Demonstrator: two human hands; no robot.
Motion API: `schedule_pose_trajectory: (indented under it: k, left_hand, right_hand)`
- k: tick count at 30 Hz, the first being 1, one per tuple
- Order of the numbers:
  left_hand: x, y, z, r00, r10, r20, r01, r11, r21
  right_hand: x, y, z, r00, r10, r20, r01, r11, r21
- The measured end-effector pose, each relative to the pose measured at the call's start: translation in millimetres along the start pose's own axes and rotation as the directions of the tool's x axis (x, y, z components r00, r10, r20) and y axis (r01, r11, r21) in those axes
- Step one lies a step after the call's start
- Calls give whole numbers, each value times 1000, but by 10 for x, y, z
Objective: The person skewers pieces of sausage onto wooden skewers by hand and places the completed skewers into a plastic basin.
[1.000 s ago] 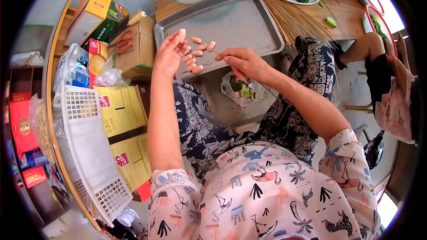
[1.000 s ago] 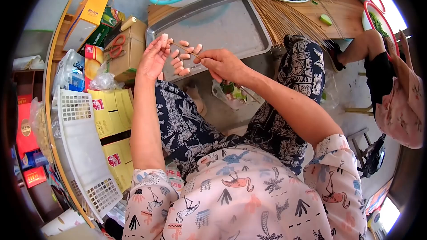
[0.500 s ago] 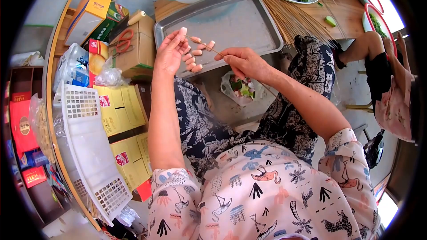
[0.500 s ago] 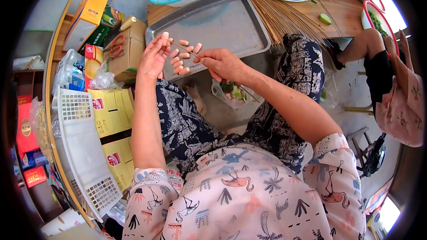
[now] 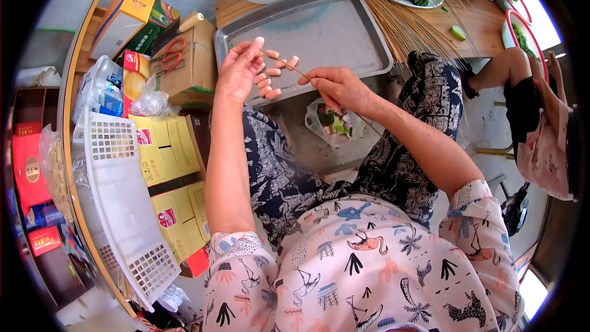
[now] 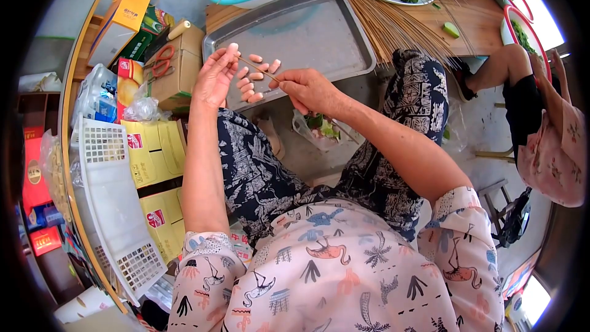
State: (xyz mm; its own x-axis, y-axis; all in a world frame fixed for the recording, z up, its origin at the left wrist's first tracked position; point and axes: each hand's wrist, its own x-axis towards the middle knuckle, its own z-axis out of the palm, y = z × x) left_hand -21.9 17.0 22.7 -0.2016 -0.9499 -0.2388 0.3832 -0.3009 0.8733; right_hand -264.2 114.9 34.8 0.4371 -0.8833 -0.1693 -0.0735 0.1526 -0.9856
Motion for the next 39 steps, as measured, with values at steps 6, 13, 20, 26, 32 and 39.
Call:
schedule_pose_trajectory:
  k: [6,13,20,26,32,39]
  left_hand:
    - [-50,32,103,999,-33,2,33,999,-29]
    - [-28,21,73,998,-61,33,61,998,-10]
    - [-164,72,280,983,-180,49,173,978,117]
    - [-149,-10,349,979,-171,110,139,957,254]
    - [28,37,239,983,-117,139,85,972,218]
    - [562,-587,94,996,-87,2,49,575,817]
  right_hand:
    - [32,53,15,1000,10,0,-10,1000,7]
    - [63,53,45,999,30,-19,-30,1000,0]
    - [177,101,72,998,46,-32,-45,999,23]
    - [227,64,73,995,46,-92,-45,999,21]
    - [246,24,-27,984,4,-179,16,993,114]
    - [194,-73,-278,941,8,-338,73,971,227]
